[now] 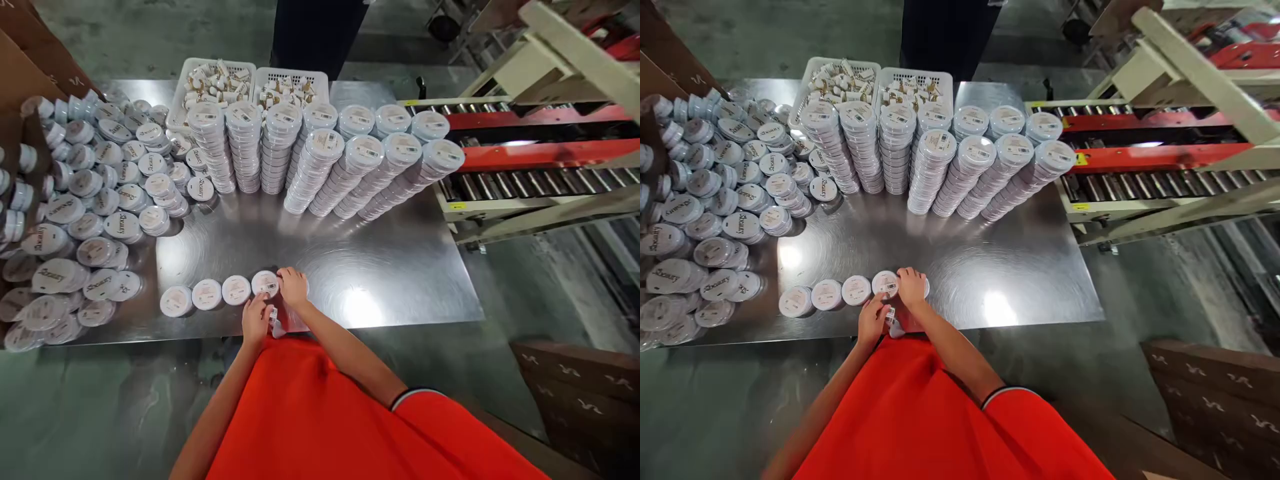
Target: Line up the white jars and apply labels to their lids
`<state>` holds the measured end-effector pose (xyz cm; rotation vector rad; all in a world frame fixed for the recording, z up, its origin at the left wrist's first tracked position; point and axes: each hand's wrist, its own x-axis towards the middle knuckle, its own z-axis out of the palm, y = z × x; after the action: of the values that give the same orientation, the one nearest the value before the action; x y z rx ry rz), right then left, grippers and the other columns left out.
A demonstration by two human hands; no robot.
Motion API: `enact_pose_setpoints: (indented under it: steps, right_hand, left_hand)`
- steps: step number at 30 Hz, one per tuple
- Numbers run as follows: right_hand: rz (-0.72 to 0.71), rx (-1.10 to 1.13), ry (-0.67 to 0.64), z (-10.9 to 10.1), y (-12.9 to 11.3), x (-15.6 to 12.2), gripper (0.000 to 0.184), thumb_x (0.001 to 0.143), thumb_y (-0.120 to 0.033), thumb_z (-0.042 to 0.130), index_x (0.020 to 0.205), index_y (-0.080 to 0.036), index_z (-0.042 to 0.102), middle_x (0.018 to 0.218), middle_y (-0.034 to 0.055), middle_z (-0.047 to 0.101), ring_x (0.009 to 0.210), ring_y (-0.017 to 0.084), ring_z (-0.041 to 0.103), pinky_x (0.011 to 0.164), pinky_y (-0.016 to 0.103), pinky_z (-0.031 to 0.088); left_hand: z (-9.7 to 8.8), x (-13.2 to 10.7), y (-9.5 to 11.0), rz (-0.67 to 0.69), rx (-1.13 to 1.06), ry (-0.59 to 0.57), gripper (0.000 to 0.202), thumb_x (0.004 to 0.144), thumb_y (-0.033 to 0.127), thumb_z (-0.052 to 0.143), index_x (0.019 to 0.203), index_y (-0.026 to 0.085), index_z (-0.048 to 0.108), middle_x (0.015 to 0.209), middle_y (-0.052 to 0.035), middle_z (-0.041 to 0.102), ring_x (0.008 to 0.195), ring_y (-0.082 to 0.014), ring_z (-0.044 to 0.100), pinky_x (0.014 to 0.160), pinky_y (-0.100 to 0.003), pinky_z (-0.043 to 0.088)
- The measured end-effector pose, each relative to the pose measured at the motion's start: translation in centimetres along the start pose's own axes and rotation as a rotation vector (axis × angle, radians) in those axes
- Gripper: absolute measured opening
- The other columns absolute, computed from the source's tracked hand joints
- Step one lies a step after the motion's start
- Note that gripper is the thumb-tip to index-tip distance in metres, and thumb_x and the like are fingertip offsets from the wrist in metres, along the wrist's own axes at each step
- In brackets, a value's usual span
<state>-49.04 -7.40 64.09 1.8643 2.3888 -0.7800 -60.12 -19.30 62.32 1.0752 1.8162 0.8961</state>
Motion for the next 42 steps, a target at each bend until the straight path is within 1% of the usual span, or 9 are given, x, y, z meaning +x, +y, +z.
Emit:
enact_pose_setpoints:
  steps: [3, 7, 11, 18, 25, 30, 32, 35, 42]
  right_hand:
    - [-0.084, 0.314, 0.033, -0.2, -0.7, -1.9, 0.021, 0.096, -0.022, 0.043, 0.1, -0.02, 0.064, 0.109, 0.0096, 0.066, 0.102, 0.022, 0.059, 0.09, 0.035, 0.041]
    - [-0.135, 0.811, -0.208, 1.0, -3.4, -5.4, 0.019, 0.083, -0.03, 0.059, 0.099, -0.021, 0.06, 0.088, 0.0004, 0.064, 0.079, 0.017, 0.059, 0.074, 0.03, 0.048]
    - [0.021, 1.051, -0.223, 2.4, -6.4, -7.4, 0.017, 0.075, -0.027, 0.057, 0.092, -0.022, 0.056, 0.073, -0.0046, 0.056, 0.065, 0.014, 0.054, 0.064, 0.028, 0.047]
    - [0.04, 1.132, -0.186, 2.6, -8.3, -8.3, 0.016, 0.073, -0.033, 0.062, 0.081, -0.021, 0.056, 0.073, -0.0029, 0.059, 0.067, 0.013, 0.054, 0.066, 0.028, 0.045]
    - [0.107, 0.991, -0.02, 4.3, -10.3, -9.0, 0.01, 0.075, -0.031, 0.059, 0.076, -0.022, 0.055, 0.067, -0.0049, 0.056, 0.062, 0.013, 0.051, 0.063, 0.026, 0.042]
    - [0.166, 0.766, 0.136, 5.1, -9.5, -6.4, 0.013, 0.08, -0.029, 0.057, 0.07, -0.021, 0.057, 0.072, -0.0006, 0.059, 0.071, 0.016, 0.055, 0.072, 0.03, 0.045]
    - [0.179, 0.658, 0.198, 4.9, -9.1, -4.8, 0.011, 0.08, -0.024, 0.059, 0.07, -0.019, 0.06, 0.082, 0.0033, 0.062, 0.084, 0.019, 0.057, 0.084, 0.034, 0.045]
    - [0.216, 0.461, 0.141, 4.8, -9.0, -2.5, 0.008, 0.081, -0.021, 0.063, 0.075, -0.018, 0.066, 0.098, 0.0068, 0.063, 0.103, 0.022, 0.054, 0.098, 0.037, 0.039]
    - [0.395, 0.187, -0.042, 5.4, -10.4, -1.1, 0.017, 0.09, -0.025, 0.06, 0.082, -0.018, 0.073, 0.114, 0.0091, 0.063, 0.113, 0.028, 0.049, 0.092, 0.04, 0.038]
  left_hand:
    - [-1.6, -0.5, 0.1, -0.137, -0.286, 0.177, 0.03, 0.085, 0.042, 0.053, 0.09, 0.018, 0.071, 0.112, -0.0116, 0.075, 0.103, -0.0265, 0.068, 0.096, -0.044, 0.049]
    - [-3.8, -1.7, 1.1, -0.187, -0.407, 0.241, 0.038, 0.082, 0.051, 0.057, 0.072, 0.017, 0.066, 0.069, -0.0036, 0.069, 0.069, -0.0181, 0.062, 0.069, -0.031, 0.05]
    - [-5.9, -2.5, 1.8, -0.198, -0.568, 0.177, 0.039, 0.077, 0.056, 0.064, 0.075, 0.017, 0.061, 0.068, -0.0013, 0.065, 0.063, -0.0145, 0.059, 0.06, -0.027, 0.05]
    - [-8.7, -3.0, 0.6, -0.24, -0.656, -0.034, 0.043, 0.068, 0.056, 0.074, 0.079, 0.018, 0.059, 0.072, 0.0005, 0.063, 0.064, -0.0151, 0.063, 0.063, -0.031, 0.057]
    - [-9.5, -2.9, -1.5, -0.162, -0.422, -0.057, 0.043, 0.081, 0.062, 0.057, 0.073, 0.02, 0.056, 0.067, 0.0006, 0.06, 0.064, -0.0167, 0.061, 0.061, -0.03, 0.054]
    - [-10.3, -2.1, -3.7, -0.078, -0.071, 0.004, 0.042, 0.089, 0.049, 0.051, 0.058, 0.022, 0.048, 0.056, -0.0001, 0.059, 0.058, -0.0165, 0.059, 0.061, -0.029, 0.049]
    - [-10.4, -1.6, -4.2, 0.017, 0.04, -0.016, 0.035, 0.09, 0.039, 0.052, 0.061, 0.02, 0.054, 0.082, -0.0077, 0.074, 0.079, -0.0212, 0.069, 0.075, -0.034, 0.054]
    - [-10.1, -0.7, -4.5, 0.213, 0.198, -0.145, 0.023, 0.087, 0.024, 0.056, 0.064, 0.019, 0.06, 0.131, -0.0149, 0.067, 0.126, -0.0292, 0.059, 0.104, -0.044, 0.048]
    - [-9.1, 0.5, -4.7, 0.335, 0.514, -0.257, 0.019, 0.088, 0.016, 0.054, 0.09, 0.015, 0.073, 0.14, -0.0161, 0.06, 0.136, -0.0294, 0.051, 0.117, -0.051, 0.038]
